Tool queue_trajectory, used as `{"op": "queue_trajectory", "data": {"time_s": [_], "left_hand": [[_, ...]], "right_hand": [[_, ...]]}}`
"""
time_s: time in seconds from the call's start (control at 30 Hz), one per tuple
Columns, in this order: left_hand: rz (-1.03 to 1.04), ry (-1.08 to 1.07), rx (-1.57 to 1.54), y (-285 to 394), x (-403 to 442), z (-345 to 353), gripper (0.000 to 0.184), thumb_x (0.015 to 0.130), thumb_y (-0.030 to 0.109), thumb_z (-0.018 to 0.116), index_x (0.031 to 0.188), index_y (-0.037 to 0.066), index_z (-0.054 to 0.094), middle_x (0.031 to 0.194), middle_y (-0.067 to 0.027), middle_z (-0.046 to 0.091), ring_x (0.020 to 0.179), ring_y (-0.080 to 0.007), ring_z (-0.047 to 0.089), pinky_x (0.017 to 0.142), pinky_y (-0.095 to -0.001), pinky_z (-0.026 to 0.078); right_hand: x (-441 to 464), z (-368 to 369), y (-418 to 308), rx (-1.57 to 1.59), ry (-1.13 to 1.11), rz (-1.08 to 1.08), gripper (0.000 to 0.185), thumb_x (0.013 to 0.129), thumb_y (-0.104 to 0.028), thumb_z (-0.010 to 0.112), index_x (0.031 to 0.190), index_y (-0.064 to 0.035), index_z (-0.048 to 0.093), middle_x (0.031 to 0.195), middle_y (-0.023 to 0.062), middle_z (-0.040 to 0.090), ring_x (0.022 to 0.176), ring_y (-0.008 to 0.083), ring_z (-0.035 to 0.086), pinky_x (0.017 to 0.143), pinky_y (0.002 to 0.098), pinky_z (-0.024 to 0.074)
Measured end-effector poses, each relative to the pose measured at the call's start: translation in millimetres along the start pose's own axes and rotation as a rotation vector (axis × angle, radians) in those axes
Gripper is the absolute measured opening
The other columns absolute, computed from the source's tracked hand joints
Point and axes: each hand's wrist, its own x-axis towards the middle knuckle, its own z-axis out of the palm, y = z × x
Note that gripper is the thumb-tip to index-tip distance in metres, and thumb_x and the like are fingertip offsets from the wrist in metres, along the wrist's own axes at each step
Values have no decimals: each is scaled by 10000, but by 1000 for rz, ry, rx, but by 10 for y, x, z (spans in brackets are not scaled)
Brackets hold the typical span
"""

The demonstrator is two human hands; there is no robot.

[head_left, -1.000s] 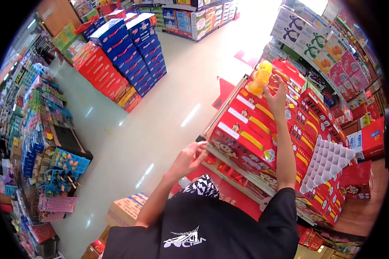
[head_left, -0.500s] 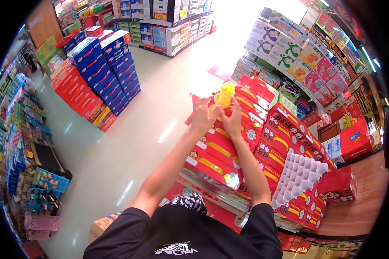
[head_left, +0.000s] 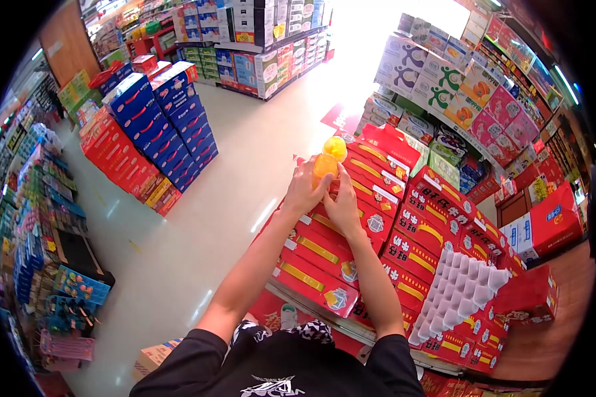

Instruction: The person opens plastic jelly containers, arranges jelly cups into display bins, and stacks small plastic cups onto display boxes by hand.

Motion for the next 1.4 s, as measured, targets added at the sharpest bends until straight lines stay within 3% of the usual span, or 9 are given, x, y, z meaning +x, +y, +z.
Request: {"op": "queue_trajectory", "data": {"time_s": [0.13,0.27,0.57,0.77,1.07,1.17,1.27,1.33,1.4], "left_hand": [[23,57,131,-1,21,-26,523,857,305,663,1266,-1,551,1140,-215,619,1045,-376,574,913,-457,446],[44,174,271,120,-1,-69,449,810,307,691,1183,64,630,1042,-155,636,956,-335,575,856,-447,450],[105,220,171,123,11,-123,454,758,249,745,1120,6,620,991,-152,634,905,-319,563,815,-414,481],[197,242,90,134,1,-195,424,741,255,755,1048,6,602,930,-142,622,885,-306,568,780,-412,483],[223,152,-71,140,-31,-331,454,745,327,717,1048,20,574,808,-115,585,646,-239,565,603,-344,468],[180,70,-82,84,-63,-347,647,788,576,709,1051,3,562,891,-151,612,728,-301,625,664,-358,507],[310,150,-126,73,-60,-297,750,757,701,653,1051,16,569,792,-94,578,627,-201,554,579,-320,455],[285,120,-111,105,-87,-338,788,728,717,673,1058,8,573,860,-127,600,686,-243,594,631,-338,488],[243,106,-107,169,-132,-356,810,722,728,673,1065,0,583,891,-144,605,725,-267,608,660,-347,503]], "right_hand": [[-3,-117,-272,46,-82,123,638,870,-125,642,1392,97,350,1269,294,523,1135,371,580,913,400,501],[-23,-93,-104,-175,-13,-190,650,857,-106,655,1389,107,348,1226,267,555,1033,316,625,836,360,535],[-31,-160,-335,111,20,-60,529,832,-59,674,1308,55,474,1070,189,625,954,250,639,781,335,545],[-41,-150,-355,105,109,-194,468,821,-56,696,1245,26,516,991,126,624,832,174,607,706,292,535],[-83,-188,-426,190,34,-180,553,770,-81,746,1262,11,510,975,92,636,806,144,593,713,272,508],[-67,-211,-392,188,4,-187,607,762,-70,736,1304,5,473,1058,113,619,859,142,589,745,269,501],[-54,-175,-312,410,-10,-142,698,767,-45,704,1381,0,376,1160,142,577,932,149,577,776,271,497],[-33,-213,-299,559,-77,-87,793,778,-4,641,1452,7,224,1243,170,524,1018,173,566,826,277,497],[-9,-241,-297,688,-117,-41,778,782,9,618,1446,21,211,1252,168,519,1051,181,566,856,282,497]]}}
